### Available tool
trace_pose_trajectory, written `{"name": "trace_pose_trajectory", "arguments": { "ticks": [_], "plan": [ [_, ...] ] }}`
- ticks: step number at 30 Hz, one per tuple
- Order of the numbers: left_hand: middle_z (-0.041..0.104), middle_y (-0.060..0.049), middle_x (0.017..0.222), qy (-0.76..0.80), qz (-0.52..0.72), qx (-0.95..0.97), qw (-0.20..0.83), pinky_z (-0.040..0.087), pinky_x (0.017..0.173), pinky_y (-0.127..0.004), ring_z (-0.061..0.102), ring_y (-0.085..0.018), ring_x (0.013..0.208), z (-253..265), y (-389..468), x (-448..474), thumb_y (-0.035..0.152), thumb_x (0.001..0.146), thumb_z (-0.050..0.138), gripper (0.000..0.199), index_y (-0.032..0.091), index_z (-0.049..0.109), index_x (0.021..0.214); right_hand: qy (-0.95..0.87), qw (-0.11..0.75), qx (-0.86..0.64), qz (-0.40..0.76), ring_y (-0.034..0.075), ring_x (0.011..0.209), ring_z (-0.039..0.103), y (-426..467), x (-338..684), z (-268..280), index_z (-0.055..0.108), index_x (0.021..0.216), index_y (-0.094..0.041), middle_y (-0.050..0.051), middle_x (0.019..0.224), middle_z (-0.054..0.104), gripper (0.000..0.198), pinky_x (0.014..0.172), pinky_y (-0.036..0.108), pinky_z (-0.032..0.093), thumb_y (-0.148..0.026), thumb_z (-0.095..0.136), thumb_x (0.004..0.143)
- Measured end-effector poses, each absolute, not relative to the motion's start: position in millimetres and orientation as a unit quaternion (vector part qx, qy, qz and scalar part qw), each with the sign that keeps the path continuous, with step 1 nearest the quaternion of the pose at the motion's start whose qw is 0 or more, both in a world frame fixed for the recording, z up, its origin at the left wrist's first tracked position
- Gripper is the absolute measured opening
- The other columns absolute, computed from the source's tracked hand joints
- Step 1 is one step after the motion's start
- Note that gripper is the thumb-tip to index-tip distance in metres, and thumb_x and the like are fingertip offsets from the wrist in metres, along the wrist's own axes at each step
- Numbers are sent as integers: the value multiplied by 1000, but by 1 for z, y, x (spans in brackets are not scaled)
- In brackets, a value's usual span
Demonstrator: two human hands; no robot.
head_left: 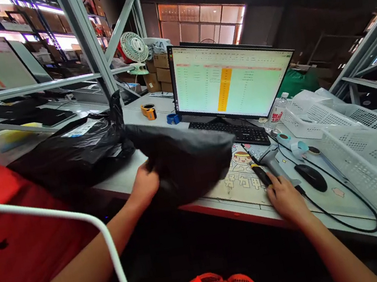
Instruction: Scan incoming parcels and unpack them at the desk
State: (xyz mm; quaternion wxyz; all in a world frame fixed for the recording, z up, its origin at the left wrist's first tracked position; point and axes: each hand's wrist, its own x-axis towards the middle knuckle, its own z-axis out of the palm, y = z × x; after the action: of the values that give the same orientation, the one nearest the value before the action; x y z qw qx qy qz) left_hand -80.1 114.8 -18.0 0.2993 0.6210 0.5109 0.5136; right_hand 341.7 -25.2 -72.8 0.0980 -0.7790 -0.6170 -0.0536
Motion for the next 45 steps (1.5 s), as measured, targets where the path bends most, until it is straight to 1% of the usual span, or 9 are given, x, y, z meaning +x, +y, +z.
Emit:
{"name": "trace_pose_trajectory", "arguments": {
  "ticks": [9,15,22,25,29,32,37,42,45],
  "plan": [
    [74,-11,87,577,547,550,254,56,91,-42,68,-29,90,-28,140,-34,32,90,53,21,16,67,84,-629,422,-640,125,22,64,61,-28,288,47,65,144,-18,5,82,68,58,60,33,50,-51,37,105],
    [76,-12,109,522,601,574,193,53,101,-38,69,-29,107,-19,125,-15,36,99,49,31,15,70,108,-793,313,-513,96,26,103,73,8,197,80,72,136,-24,7,116,79,45,94,39,55,-40,45,105],
    [77,-12,96,635,512,541,207,57,88,-37,71,-30,95,-48,145,-64,34,100,45,35,11,71,105,-704,165,-690,22,29,96,73,15,297,-6,74,136,-23,11,111,78,48,85,39,56,-41,42,104],
    [74,-11,81,646,452,567,239,57,85,-41,71,-34,88,-56,152,-78,36,89,65,24,13,73,92,-676,134,-725,-21,29,98,71,4,326,-44,65,148,-21,14,118,72,55,85,40,56,-41,35,107],
    [72,-18,121,599,437,662,113,48,108,-51,65,-39,116,-37,139,-75,33,87,72,40,14,71,123,-675,79,-731,-58,31,107,67,-2,330,-66,62,151,-21,16,119,67,52,93,44,56,-38,41,106],
    [66,-14,134,427,379,821,-3,45,114,-46,59,-32,126,-20,127,-59,34,103,58,36,17,68,133,-689,120,-711,-74,34,116,63,14,319,-48,68,142,-16,19,128,67,48,105,50,52,-36,48,104],
    [71,-13,118,365,240,897,-61,51,94,-43,60,-31,112,-30,124,-24,25,106,55,25,13,74,118,-780,285,-556,-25,29,127,62,76,251,1,66,142,-16,16,136,68,45,115,44,48,-34,48,105],
    [70,-14,106,376,246,885,-122,49,89,-43,61,-29,105,-52,122,-22,19,107,49,24,11,71,103,-852,172,-492,51,29,151,47,134,170,-6,58,154,-17,13,161,53,54,128,47,34,-20,55,100],
    [70,-15,104,342,260,893,-136,47,96,-44,61,-30,106,-55,114,-34,19,107,46,25,10,69,104,-841,118,-523,65,32,158,37,150,156,-21,52,159,-16,14,168,44,56,130,50,28,-28,54,105]
  ]
}}
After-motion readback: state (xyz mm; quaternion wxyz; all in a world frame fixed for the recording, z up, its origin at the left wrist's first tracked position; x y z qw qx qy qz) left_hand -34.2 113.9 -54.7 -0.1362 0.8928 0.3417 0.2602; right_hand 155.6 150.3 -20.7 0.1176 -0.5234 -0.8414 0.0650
